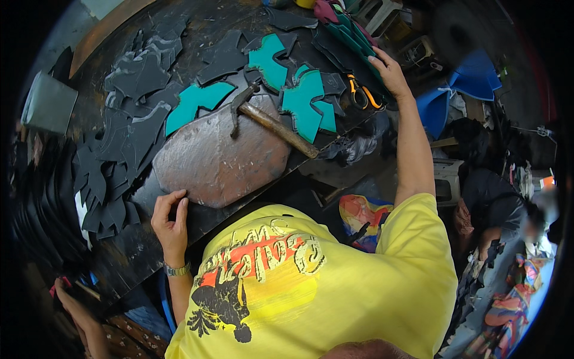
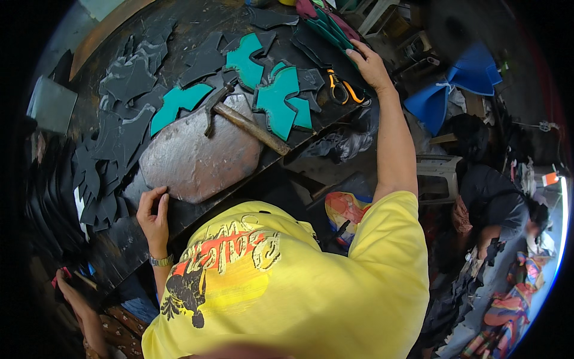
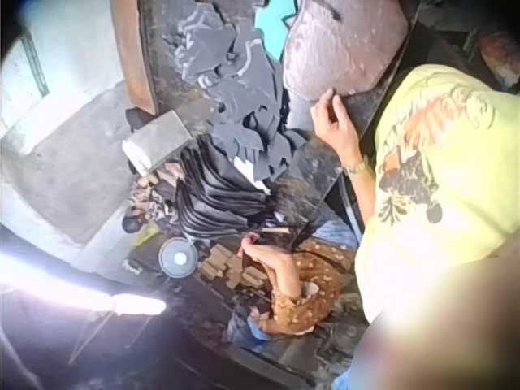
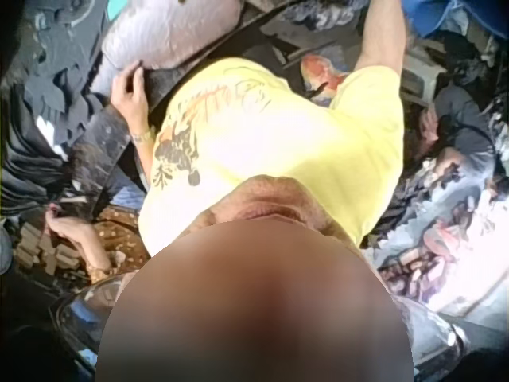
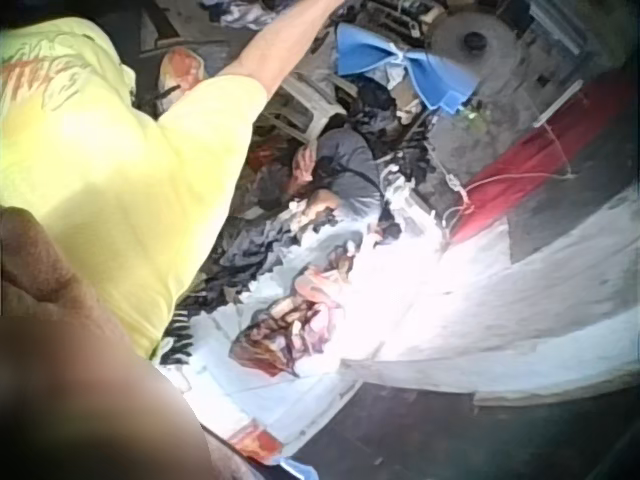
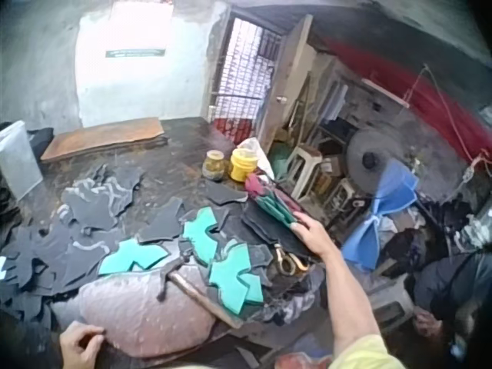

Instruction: The person repeatedly picks up black rubber pieces, places them on a curved wooden block, and uses a curved metal tool to press and shape the edges. They inspect each piece, reposition it, and continue shaping until satisfied, then set it aside.

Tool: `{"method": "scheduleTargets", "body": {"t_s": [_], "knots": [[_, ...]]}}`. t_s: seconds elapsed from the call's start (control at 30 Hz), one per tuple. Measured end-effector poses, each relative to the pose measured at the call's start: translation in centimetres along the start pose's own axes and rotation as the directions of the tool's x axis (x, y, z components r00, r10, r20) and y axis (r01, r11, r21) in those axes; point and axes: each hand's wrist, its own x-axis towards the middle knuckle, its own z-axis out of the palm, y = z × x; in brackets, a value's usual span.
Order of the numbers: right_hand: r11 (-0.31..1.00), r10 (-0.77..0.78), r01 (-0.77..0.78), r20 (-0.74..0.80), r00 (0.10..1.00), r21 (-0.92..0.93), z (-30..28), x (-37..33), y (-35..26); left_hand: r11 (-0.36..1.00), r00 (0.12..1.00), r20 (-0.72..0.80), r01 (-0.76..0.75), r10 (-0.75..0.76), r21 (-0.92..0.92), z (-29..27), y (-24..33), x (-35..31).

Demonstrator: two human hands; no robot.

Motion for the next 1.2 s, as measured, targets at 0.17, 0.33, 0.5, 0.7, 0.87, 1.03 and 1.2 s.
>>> {"method": "scheduleTargets", "body": {"t_s": [0.17, 0.33, 0.5, 0.7, 0.87, 1.03, 1.2], "knots": [[0.999, 0.007, -0.007, -0.003, 1.000, 0.032, 0.1, -0.1, 0.1, 1.000, 1.000, -0.001, 0.020, -0.020, 0.019, 0.0, 0.0, -0.1], [0.998, 0.031, -0.028, -0.043, 0.999, 0.059, 0.1, -0.4, 0.0, 0.998, 1.000, -0.025, -0.005, 0.007, 0.059, 0.2, -0.1, -0.1], [0.992, 0.025, -0.017, -0.060, 0.998, 0.122, 0.3, -0.8, -0.3, 0.999, 1.000, -0.023, 0.004, -0.003, 0.048, 0.3, -0.4, -0.1], [0.993, -0.032, 0.041, -0.078, 0.996, 0.111, 0.9, -1.4, -0.6, 0.999, 0.999, -0.029, 0.022, -0.020, 0.046, 0.4, -0.4, -0.1], [0.990, -0.067, 0.075, -0.068, 0.995, 0.123, 1.2, -1.4, -0.7, 0.998, 1.000, -0.030, 0.008, -0.006, 0.060, 0.3, -0.2, 0.0], [0.992, -0.032, 0.040, -0.069, 0.997, 0.119, 1.5, -1.4, -0.5, 0.997, 1.000, -0.029, 0.003, -0.001, 0.071, 0.3, 0.0, 0.0], [0.992, -0.044, 0.049, -0.044, 0.998, 0.119, 1.0, -1.2, -0.7, 0.999, 1.000, -0.030, 0.000, 0.001, 0.050, 0.4, 0.1, 0.0]]}}
